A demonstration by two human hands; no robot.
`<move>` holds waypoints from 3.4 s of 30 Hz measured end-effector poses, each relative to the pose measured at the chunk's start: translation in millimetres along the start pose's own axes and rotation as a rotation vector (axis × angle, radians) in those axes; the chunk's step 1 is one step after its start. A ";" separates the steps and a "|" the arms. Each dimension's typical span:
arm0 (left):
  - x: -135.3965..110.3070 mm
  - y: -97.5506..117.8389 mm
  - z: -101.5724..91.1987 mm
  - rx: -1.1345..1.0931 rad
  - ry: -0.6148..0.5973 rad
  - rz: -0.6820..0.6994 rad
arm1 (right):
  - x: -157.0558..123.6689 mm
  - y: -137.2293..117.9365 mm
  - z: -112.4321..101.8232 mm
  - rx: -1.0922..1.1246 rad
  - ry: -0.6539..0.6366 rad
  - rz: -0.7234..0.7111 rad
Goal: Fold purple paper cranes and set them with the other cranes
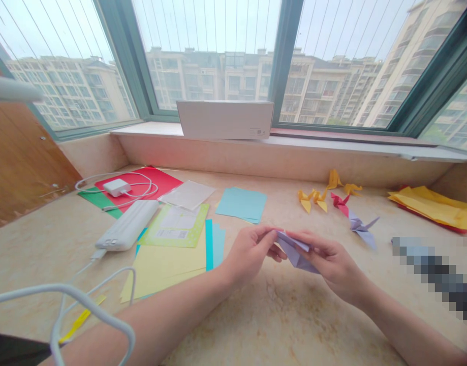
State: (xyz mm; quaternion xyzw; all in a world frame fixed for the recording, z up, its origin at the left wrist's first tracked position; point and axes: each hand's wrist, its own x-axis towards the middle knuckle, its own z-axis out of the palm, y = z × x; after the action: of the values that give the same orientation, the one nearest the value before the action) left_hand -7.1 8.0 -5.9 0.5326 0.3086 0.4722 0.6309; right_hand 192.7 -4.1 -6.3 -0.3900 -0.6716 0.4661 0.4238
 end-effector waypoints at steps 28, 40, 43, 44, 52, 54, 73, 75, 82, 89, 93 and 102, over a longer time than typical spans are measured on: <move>-10.7 -5.4 5.7 -0.002 -0.234 -0.223 | -13.4 20.6 -38.2 -0.158 -0.102 0.095; -6.2 -11.5 3.3 0.132 -0.195 -0.177 | -9.8 9.8 -40.2 -0.348 -0.139 0.098; -6.5 -9.6 2.7 0.169 -0.176 -0.150 | -6.0 7.2 -34.5 -0.292 -0.066 0.173; -7.0 -8.3 2.7 0.183 -0.172 -0.136 | -4.8 6.5 -32.6 -0.256 -0.040 0.208; -8.5 1.3 2.2 0.319 -0.159 -0.080 | 3.3 -7.6 -28.0 -0.279 0.048 0.138; -8.0 2.5 2.1 0.343 -0.153 -0.068 | 4.2 -11.5 -28.1 -0.287 0.045 0.121; -12.6 9.0 3.1 0.628 -0.274 -0.057 | 1.5 -15.7 -19.0 -0.268 0.079 0.072; -12.5 9.5 2.3 0.663 -0.287 -0.043 | 0.7 -16.6 -19.4 -0.280 0.066 0.058; -16.6 7.0 4.0 0.587 -0.371 -0.135 | -2.3 -19.5 -15.5 -0.364 0.011 -0.117; -9.1 4.2 2.8 0.332 -0.246 -0.158 | -0.7 -13.2 -15.8 -0.525 0.176 -0.339; -5.1 7.6 5.1 0.125 0.004 -0.101 | -1.0 -13.1 -18.1 -0.611 0.219 -0.430; -15.4 7.1 20.3 -0.053 -0.088 -0.124 | 6.0 -10.5 -0.5 -0.363 0.222 -0.272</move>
State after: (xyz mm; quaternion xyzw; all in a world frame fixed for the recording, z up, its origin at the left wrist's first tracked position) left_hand 3.5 -14.0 4.2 0.5158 0.3004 0.4165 0.6858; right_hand 189.7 -1.2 5.1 -0.4147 -0.7399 0.2307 0.4769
